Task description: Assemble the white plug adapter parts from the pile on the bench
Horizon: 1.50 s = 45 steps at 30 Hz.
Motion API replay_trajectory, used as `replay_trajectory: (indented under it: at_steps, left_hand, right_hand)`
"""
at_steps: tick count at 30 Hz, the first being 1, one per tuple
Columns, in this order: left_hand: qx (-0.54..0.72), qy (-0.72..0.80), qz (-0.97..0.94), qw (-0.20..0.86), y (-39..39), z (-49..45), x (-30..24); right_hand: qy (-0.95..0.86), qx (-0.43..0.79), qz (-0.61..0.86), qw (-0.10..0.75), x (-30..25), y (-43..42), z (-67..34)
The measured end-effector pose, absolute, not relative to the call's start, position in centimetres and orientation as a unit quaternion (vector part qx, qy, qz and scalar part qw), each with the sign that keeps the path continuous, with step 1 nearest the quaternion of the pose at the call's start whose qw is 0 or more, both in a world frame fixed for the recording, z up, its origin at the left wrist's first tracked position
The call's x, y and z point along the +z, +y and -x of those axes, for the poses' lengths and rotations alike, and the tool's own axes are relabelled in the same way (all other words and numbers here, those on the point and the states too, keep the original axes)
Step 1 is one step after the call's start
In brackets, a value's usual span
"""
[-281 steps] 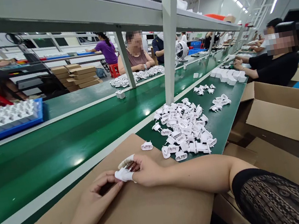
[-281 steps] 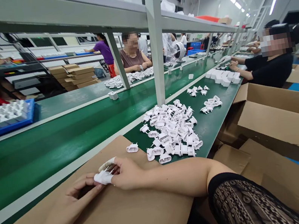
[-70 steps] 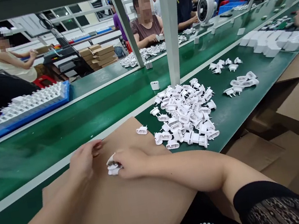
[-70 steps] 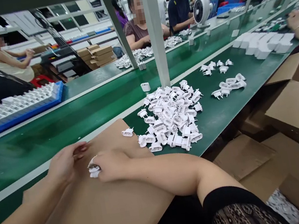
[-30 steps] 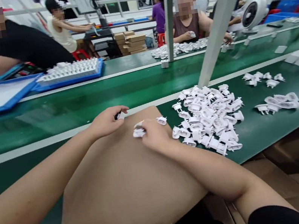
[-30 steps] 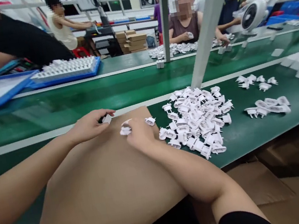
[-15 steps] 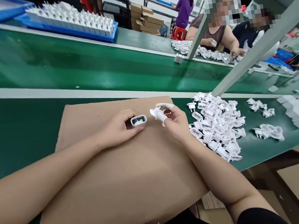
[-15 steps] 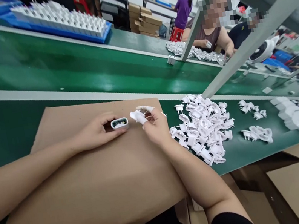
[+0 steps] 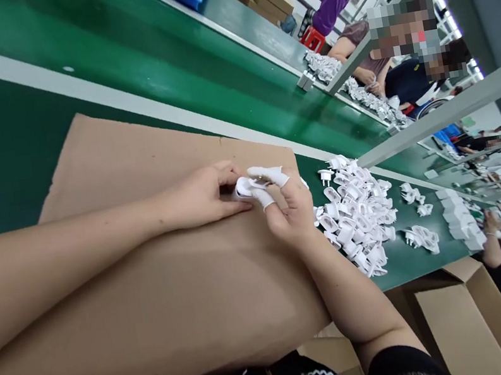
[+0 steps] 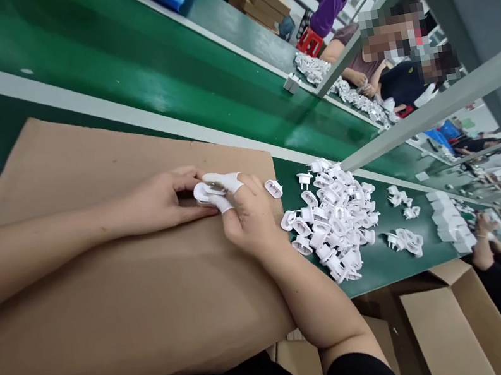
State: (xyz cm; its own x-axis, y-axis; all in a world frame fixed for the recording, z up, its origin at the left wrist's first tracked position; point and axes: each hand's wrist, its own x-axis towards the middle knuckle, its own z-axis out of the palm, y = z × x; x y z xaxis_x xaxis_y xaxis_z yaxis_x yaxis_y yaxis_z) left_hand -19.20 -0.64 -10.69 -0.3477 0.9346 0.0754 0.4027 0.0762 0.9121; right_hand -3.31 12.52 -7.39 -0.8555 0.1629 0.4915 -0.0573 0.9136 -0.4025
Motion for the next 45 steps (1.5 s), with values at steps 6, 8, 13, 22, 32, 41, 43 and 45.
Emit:
replay_trajectory:
  at_steps: [6, 8, 13, 22, 32, 41, 43, 45]
  left_hand:
    - [0.466, 0.670, -0.511, 0.269, -0.6, 19.3, -10.8]
    - [0.462, 0.673, -0.513, 0.266, -0.6, 19.3, -10.7]
    - [0.449, 0.676, -0.516, 0.274, -0.6, 19.4, -10.5]
    - [0.455, 0.666, -0.539, 0.243, -0.6, 19.5, -11.1]
    - [0.465, 0.638, -0.562, 0.246, -0.1, 19.3, -10.3]
    - [0.399, 0.766, -0.477, 0.162, 2.3, 24.2, -7.5]
    - [0.398, 0.808, -0.419, 0.110, 3.8, 26.9, -7.2]
    - [0.396, 0.841, -0.363, 0.072, 5.2, 29.6, -7.1]
  right_hand:
    - [-0.952, 0.172, -0.008, 0.254, -7.1, 12.9, 3.3]
    - [-0.959, 0.160, -0.007, 0.232, -7.0, 13.0, 3.3]
    - [-0.972, 0.138, 0.009, 0.190, -6.5, 12.8, 3.5]
    - [-0.971, 0.124, 0.071, 0.194, -7.0, 13.1, 3.9]
    - [-0.915, 0.284, 0.120, 0.261, -8.7, 13.1, 3.8]
    - [-0.951, 0.008, 0.249, 0.185, -6.7, 16.6, 1.3]
    - [-0.946, -0.087, 0.300, 0.083, -6.2, 17.0, 0.8]
    - [-0.944, -0.084, 0.318, 0.009, -5.8, 17.0, 0.7]
